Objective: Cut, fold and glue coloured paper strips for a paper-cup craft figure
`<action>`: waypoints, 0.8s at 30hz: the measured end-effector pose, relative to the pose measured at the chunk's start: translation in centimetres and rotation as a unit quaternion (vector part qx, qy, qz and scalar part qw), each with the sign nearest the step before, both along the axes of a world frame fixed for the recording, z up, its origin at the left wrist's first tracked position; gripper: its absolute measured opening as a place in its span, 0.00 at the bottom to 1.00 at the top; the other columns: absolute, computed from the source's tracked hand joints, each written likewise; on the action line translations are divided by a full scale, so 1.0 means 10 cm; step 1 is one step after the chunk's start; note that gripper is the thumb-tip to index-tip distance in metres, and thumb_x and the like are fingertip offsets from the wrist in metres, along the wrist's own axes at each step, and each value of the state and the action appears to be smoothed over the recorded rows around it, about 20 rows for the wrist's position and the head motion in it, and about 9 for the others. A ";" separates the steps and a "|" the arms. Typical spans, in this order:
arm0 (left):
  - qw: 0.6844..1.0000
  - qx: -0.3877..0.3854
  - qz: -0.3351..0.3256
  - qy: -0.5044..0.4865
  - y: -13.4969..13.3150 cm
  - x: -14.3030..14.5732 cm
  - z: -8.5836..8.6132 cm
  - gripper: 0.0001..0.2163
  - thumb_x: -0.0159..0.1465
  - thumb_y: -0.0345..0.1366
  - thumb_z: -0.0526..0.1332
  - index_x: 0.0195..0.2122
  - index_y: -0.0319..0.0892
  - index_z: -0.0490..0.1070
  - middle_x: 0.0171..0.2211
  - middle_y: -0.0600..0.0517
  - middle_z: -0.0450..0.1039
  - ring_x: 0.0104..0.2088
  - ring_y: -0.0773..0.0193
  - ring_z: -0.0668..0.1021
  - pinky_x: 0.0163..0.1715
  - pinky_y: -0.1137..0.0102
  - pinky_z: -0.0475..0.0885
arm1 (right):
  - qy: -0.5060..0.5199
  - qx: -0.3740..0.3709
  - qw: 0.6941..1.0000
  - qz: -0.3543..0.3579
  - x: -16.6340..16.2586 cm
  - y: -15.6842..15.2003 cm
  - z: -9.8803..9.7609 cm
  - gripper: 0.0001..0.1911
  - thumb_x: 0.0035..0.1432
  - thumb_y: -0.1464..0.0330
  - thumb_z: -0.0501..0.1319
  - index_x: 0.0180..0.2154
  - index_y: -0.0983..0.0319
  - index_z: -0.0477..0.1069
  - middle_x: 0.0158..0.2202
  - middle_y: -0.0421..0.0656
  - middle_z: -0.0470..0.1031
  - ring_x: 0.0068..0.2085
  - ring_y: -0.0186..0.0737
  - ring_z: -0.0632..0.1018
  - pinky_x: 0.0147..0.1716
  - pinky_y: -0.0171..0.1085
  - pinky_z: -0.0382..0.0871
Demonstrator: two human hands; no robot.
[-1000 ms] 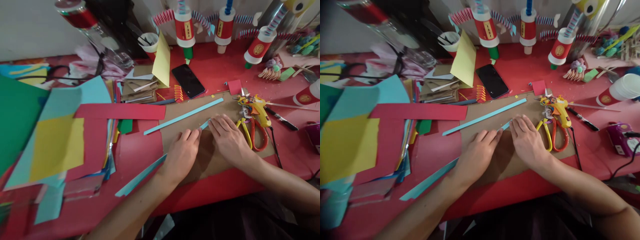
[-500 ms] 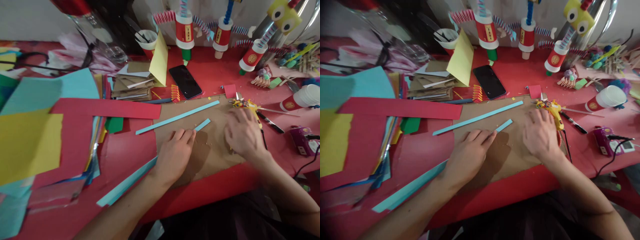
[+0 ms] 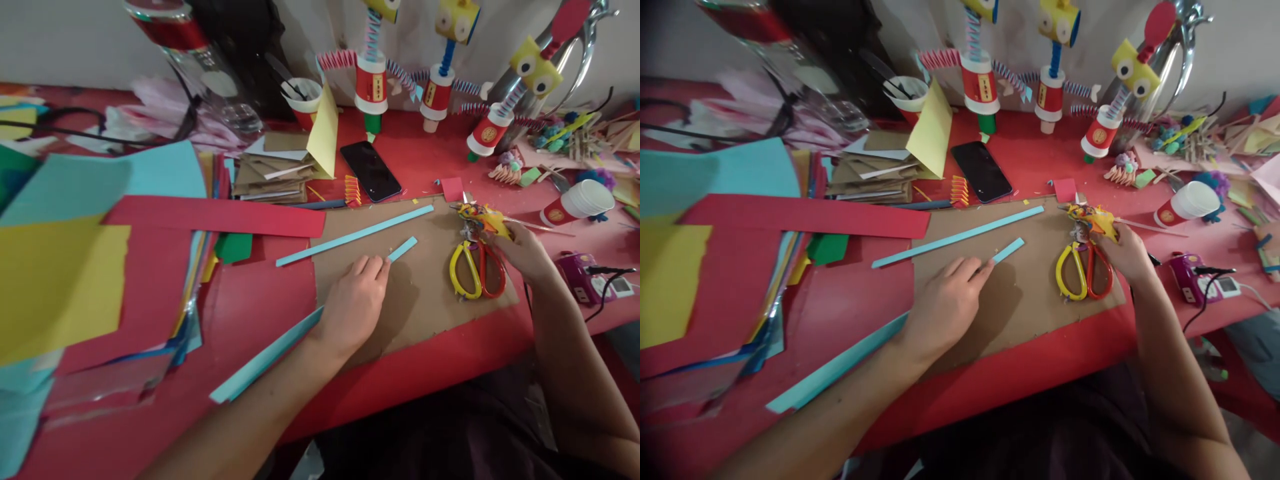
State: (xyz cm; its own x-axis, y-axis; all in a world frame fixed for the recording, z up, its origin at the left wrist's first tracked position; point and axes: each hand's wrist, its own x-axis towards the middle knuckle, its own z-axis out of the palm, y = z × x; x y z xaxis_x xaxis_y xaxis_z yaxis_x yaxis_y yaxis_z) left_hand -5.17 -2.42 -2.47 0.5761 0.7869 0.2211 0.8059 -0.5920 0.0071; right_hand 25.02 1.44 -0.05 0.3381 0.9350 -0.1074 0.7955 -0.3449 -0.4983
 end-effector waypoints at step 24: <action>0.959 -0.201 0.132 -0.148 0.09 0.02 0.06 0.16 0.64 0.23 0.53 0.47 0.40 0.76 0.44 0.48 0.77 0.42 0.57 0.79 0.41 0.65 0.75 | 0.283 0.108 0.942 0.145 -0.83 -0.54 0.13 0.12 0.58 0.57 0.62 0.36 0.58 0.70 0.30 0.40 0.73 0.28 0.35 0.72 0.26 0.35 0.67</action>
